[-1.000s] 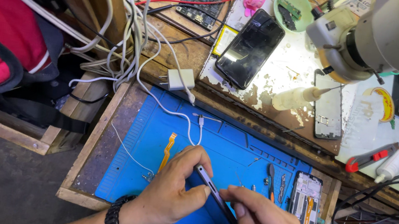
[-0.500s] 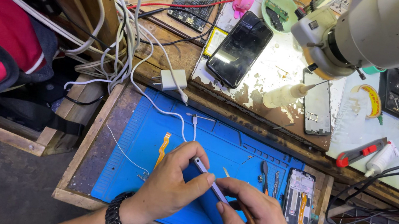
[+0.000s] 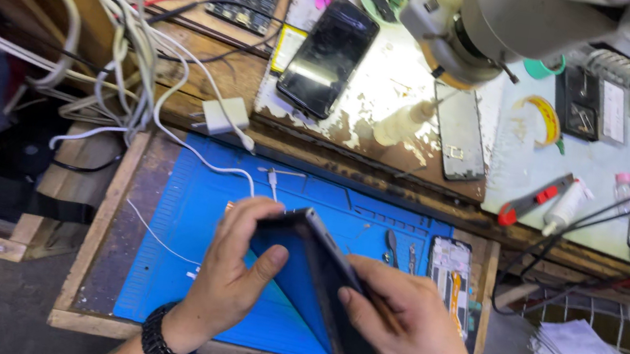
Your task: The person uses a metal prying tool to separate the screen assembly from the tablet's chassis. They carefully work the tool along the device's edges to release the adhesive, then lift the screen to reveal the internal components and battery.
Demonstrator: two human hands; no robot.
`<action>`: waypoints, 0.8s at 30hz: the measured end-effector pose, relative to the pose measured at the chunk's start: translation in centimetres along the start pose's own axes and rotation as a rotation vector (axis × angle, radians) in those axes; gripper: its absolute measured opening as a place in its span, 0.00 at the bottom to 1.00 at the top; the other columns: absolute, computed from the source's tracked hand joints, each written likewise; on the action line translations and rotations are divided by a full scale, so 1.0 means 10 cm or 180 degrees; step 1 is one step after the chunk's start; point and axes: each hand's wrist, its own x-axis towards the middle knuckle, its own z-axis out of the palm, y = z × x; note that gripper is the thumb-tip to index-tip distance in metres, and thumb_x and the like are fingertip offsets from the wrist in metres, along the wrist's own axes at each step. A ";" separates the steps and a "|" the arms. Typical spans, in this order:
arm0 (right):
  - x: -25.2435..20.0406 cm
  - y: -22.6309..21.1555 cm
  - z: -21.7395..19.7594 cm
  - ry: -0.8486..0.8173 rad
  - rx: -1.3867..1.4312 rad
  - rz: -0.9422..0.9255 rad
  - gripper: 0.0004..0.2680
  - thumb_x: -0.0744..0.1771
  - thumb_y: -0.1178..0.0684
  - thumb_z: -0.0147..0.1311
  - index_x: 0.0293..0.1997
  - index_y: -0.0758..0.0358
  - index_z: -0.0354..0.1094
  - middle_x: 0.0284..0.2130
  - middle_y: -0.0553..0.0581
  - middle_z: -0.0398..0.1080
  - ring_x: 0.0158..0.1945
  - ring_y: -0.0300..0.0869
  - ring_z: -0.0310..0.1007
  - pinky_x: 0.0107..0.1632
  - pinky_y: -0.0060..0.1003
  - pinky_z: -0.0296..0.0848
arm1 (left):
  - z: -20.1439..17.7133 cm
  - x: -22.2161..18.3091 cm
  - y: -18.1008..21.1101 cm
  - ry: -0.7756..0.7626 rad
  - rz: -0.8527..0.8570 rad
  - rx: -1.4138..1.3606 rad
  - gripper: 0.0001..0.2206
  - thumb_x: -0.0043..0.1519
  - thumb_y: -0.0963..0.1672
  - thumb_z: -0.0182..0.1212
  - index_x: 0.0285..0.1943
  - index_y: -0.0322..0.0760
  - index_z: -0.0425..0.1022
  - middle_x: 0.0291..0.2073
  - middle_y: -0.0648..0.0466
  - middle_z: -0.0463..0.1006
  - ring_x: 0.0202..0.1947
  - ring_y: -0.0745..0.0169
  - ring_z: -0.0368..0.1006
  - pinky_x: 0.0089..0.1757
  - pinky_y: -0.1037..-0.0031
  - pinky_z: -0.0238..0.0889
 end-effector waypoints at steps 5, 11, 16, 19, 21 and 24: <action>-0.19 -0.02 -0.01 0.0402 0.1207 -0.0887 0.11 0.67 0.60 0.58 0.55 0.68 0.73 0.34 0.56 0.79 0.37 0.34 0.75 0.40 0.29 0.75 | 0.10 -0.01 0.01 0.0449 -0.0109 -0.1070 0.36 0.67 0.54 0.59 0.77 0.35 0.45 0.69 0.45 0.57 0.68 0.49 0.57 0.65 0.61 0.49; -0.25 -0.04 0.34 0.0333 0.1104 -0.1819 0.16 0.68 0.54 0.64 0.62 0.66 0.68 0.47 0.58 0.77 0.49 0.42 0.82 0.50 0.33 0.80 | 0.12 0.02 -0.13 0.0609 -0.0876 -0.2795 0.35 0.68 0.51 0.63 0.80 0.40 0.49 0.55 0.50 0.69 0.53 0.62 0.67 0.56 0.67 0.61; -0.33 0.16 0.39 -0.0399 0.1692 -0.1622 0.24 0.69 0.47 0.62 0.71 0.67 0.61 0.60 0.63 0.72 0.63 0.46 0.76 0.58 0.38 0.79 | 0.15 -0.26 -0.31 0.0386 -0.1567 -0.3601 0.26 0.69 0.49 0.60 0.73 0.42 0.56 0.48 0.55 0.73 0.44 0.65 0.72 0.44 0.72 0.69; -0.31 0.39 0.42 -0.0630 0.1856 -0.1711 0.27 0.69 0.45 0.61 0.75 0.67 0.55 0.67 0.66 0.67 0.71 0.50 0.69 0.66 0.42 0.74 | 0.18 -0.35 -0.41 0.0139 -0.1704 -0.4233 0.22 0.74 0.48 0.59 0.75 0.43 0.59 0.44 0.52 0.74 0.38 0.62 0.72 0.37 0.71 0.68; -0.28 0.57 0.46 -0.0171 0.1274 -0.1885 0.28 0.68 0.46 0.62 0.74 0.68 0.55 0.68 0.68 0.66 0.70 0.54 0.68 0.67 0.46 0.72 | 0.23 -0.39 -0.42 0.0275 -0.2042 -0.3864 0.24 0.70 0.50 0.58 0.73 0.47 0.59 0.44 0.55 0.74 0.40 0.65 0.72 0.40 0.72 0.68; -0.15 0.80 0.55 0.0338 -0.0258 -0.1545 0.28 0.65 0.46 0.63 0.70 0.69 0.56 0.62 0.69 0.65 0.66 0.59 0.65 0.65 0.50 0.65 | 0.28 -0.35 -0.38 0.0288 -0.2198 -0.3735 0.22 0.66 0.50 0.55 0.68 0.46 0.60 0.48 0.53 0.75 0.45 0.62 0.74 0.45 0.68 0.70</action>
